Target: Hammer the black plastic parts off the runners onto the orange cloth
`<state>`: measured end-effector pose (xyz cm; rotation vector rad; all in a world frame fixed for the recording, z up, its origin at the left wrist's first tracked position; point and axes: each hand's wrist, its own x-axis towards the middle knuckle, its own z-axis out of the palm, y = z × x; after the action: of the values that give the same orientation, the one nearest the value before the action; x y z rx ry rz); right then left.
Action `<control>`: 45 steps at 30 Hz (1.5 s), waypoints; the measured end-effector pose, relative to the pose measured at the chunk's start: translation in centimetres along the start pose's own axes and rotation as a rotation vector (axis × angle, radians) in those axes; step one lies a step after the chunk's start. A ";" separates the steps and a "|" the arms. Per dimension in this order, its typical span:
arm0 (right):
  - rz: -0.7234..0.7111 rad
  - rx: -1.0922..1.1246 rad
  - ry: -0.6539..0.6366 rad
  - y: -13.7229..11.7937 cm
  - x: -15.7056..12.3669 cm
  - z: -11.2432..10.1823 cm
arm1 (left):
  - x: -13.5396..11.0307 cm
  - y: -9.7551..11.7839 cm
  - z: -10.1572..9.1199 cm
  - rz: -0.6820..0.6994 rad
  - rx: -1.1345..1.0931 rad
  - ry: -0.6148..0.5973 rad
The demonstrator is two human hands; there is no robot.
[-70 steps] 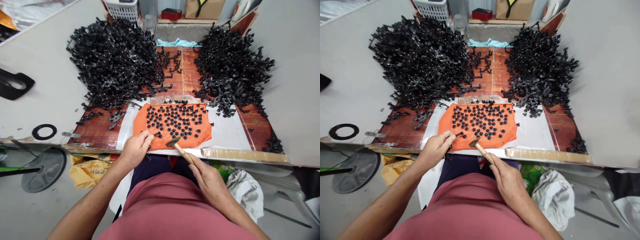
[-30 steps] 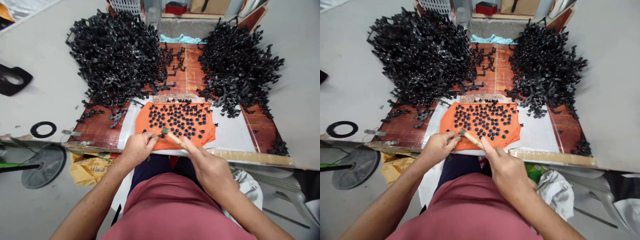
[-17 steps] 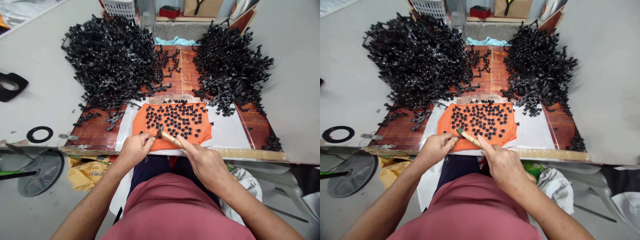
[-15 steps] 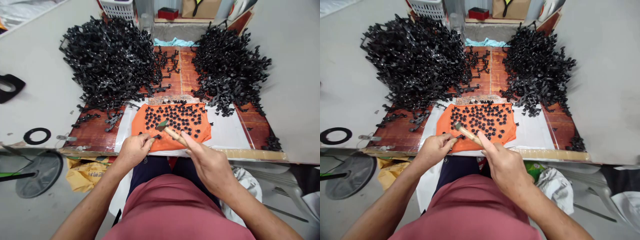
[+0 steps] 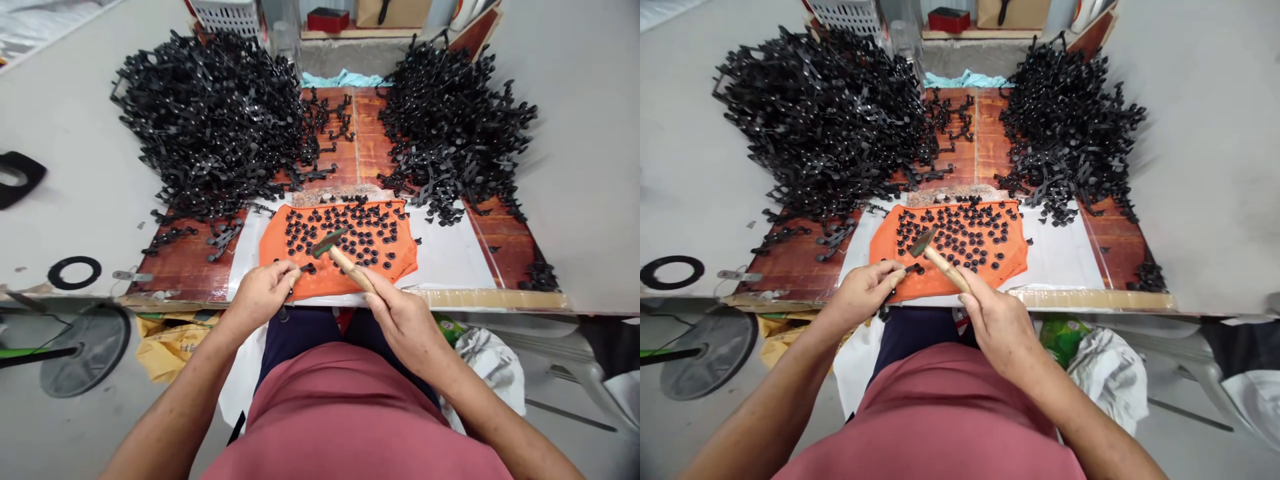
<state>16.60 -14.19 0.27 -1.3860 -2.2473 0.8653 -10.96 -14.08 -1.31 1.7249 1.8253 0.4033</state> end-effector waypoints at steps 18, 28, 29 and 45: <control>-0.222 -0.170 0.054 -0.7 -0.7 0.5 | -1.7 -0.6 -0.2 -0.093 0.035 0.049; -0.242 -0.279 0.049 -0.2 -0.5 1.6 | -1.6 -1.0 -0.2 -0.087 -0.028 0.041; -0.243 -0.301 0.055 -0.1 -0.5 1.7 | -1.6 -1.0 -0.1 -0.087 -0.033 0.041; -0.201 -0.459 -0.046 0.3 -0.1 2.2 | -3.4 -2.6 -6.5 0.614 0.599 0.086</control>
<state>15.52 -14.84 -1.58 -1.2900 -2.6774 0.3285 -16.96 -16.56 2.94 2.7299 1.5222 0.1676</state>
